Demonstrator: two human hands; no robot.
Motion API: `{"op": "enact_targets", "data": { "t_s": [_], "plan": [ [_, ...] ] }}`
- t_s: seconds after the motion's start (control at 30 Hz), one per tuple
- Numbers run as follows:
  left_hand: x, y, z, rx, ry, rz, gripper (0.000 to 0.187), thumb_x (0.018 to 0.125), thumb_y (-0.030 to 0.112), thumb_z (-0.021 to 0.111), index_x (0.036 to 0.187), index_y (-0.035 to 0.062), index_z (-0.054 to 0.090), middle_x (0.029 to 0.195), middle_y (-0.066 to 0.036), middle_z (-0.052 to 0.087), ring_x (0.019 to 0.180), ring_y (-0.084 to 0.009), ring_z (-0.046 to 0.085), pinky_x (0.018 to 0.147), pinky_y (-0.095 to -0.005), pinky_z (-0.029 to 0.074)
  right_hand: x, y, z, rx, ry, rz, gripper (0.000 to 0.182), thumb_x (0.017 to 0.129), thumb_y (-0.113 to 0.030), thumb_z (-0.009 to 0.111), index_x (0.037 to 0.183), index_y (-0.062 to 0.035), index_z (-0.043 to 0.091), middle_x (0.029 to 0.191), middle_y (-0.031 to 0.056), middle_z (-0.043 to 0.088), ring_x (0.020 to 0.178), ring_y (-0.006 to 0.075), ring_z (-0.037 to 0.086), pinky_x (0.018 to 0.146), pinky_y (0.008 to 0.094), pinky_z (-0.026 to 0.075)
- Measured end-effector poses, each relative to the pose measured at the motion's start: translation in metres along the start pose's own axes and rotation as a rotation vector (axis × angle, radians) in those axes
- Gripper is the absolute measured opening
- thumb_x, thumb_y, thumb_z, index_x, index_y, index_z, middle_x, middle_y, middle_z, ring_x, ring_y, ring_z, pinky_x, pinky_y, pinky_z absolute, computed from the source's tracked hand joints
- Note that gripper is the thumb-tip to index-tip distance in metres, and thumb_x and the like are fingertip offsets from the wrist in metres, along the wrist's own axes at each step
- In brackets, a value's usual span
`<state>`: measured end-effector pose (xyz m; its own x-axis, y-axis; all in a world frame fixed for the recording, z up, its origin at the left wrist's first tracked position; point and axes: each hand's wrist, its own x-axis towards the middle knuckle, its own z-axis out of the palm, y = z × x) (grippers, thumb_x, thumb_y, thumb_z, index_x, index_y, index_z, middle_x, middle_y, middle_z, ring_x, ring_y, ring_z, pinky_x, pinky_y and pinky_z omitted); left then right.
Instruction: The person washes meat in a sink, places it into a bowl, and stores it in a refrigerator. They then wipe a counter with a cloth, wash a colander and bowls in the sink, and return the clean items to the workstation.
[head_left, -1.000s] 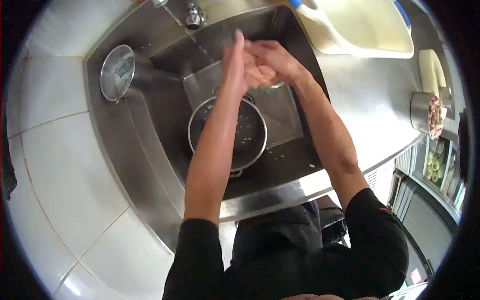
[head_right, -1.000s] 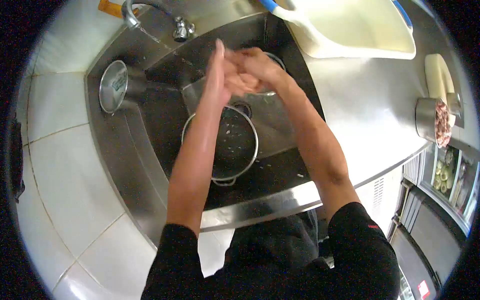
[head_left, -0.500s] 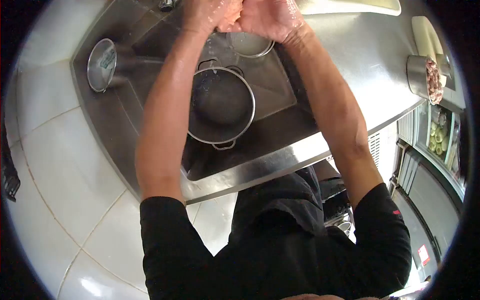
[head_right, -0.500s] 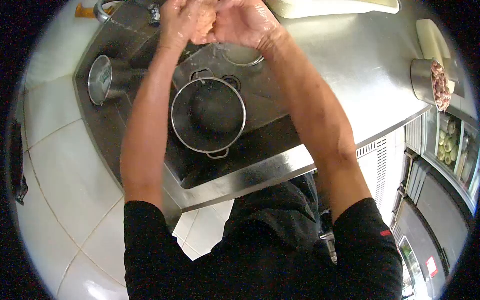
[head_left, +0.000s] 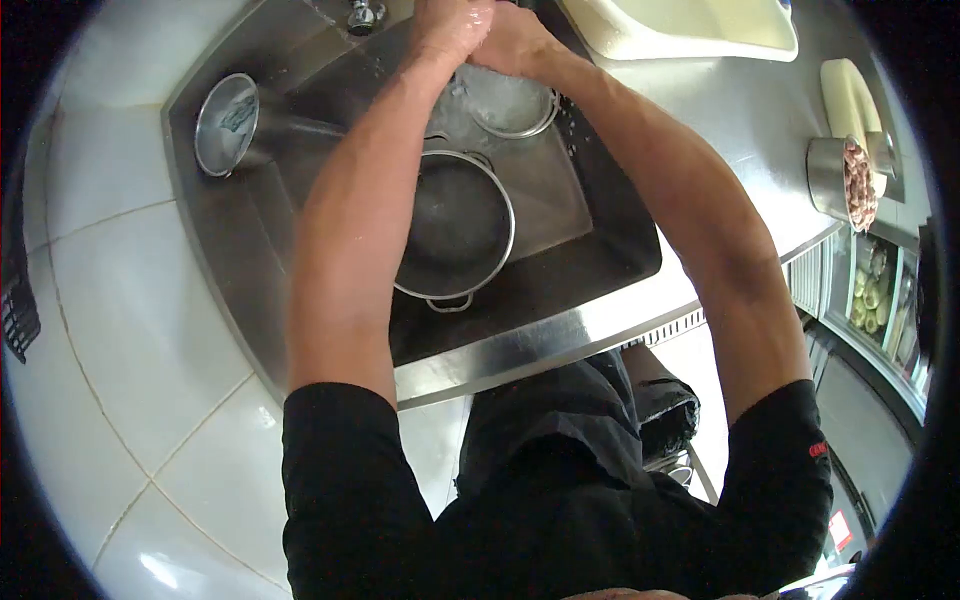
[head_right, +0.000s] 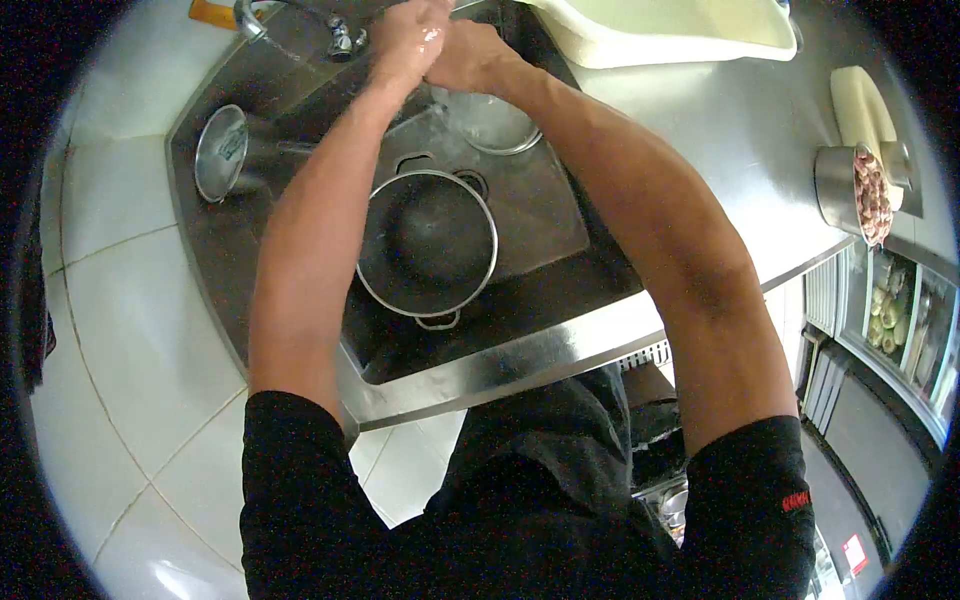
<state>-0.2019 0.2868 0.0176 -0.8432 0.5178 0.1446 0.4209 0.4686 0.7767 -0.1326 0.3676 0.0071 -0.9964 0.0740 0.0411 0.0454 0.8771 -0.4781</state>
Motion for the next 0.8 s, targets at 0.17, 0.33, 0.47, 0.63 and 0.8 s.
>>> {"op": "enact_targets", "data": {
  "t_s": [0.17,0.33,0.47,0.63,0.8],
  "plan": [
    [-0.011,0.009,-0.009,0.098,-0.073,-0.214,0.044,0.090,0.041,0.055,0.090,-0.0023,0.063,0.084,-0.023,0.064,0.076,-0.0334,0.064,0.074,-0.0438,0.048,-0.008,-0.012,-0.005,-0.063,-0.079,0.103,0.031,0.076,-0.028,0.056,0.091,-0.0026,0.068,0.095,0.0210,0.067,0.090,0.0390,0.064,0.083,0.0458,0.051],
    [-0.019,-0.021,-0.025,0.110,-0.053,-0.283,0.057,0.090,0.046,0.041,0.104,-0.0050,0.063,0.107,-0.028,0.061,0.104,-0.0440,0.057,0.089,-0.0467,0.044,0.007,-0.001,0.026,-0.082,-0.116,0.108,0.031,0.078,-0.030,0.058,0.099,-0.0080,0.065,0.097,0.0193,0.066,0.090,0.0383,0.063,0.078,0.0457,0.051],
    [-0.048,-0.084,-0.064,-0.348,0.175,-0.441,0.042,0.092,0.035,0.045,0.103,-0.0032,0.058,0.100,-0.021,0.063,0.093,-0.0341,0.063,0.075,-0.0434,0.052,0.017,0.012,0.041,-0.169,-0.066,0.055,0.038,0.079,-0.027,0.061,0.111,-0.0064,0.057,0.117,0.0176,0.060,0.108,0.0309,0.058,0.081,0.0425,0.051],
    [-0.107,-0.107,-0.124,-0.820,0.213,-0.552,0.032,0.086,0.014,0.059,0.110,-0.0001,0.044,0.101,-0.012,0.054,0.084,-0.0223,0.060,0.062,-0.0363,0.059,0.088,-0.051,0.049,1.395,-0.306,0.568,0.031,0.086,-0.027,0.059,0.104,-0.0028,0.052,0.112,0.0160,0.054,0.103,0.0249,0.055,0.077,0.0399,0.051],
    [-0.136,-0.106,-0.148,-0.861,0.266,-0.534,0.034,0.082,0.010,0.062,0.110,0.0009,0.045,0.099,-0.011,0.052,0.086,-0.0214,0.060,0.063,-0.0358,0.058,0.133,-0.070,0.113,1.798,-0.021,0.676,0.044,0.084,-0.032,0.064,0.112,-0.0013,0.049,0.093,0.0181,0.058,0.086,0.0317,0.060,0.068,0.0448,0.052]
  ]
}}
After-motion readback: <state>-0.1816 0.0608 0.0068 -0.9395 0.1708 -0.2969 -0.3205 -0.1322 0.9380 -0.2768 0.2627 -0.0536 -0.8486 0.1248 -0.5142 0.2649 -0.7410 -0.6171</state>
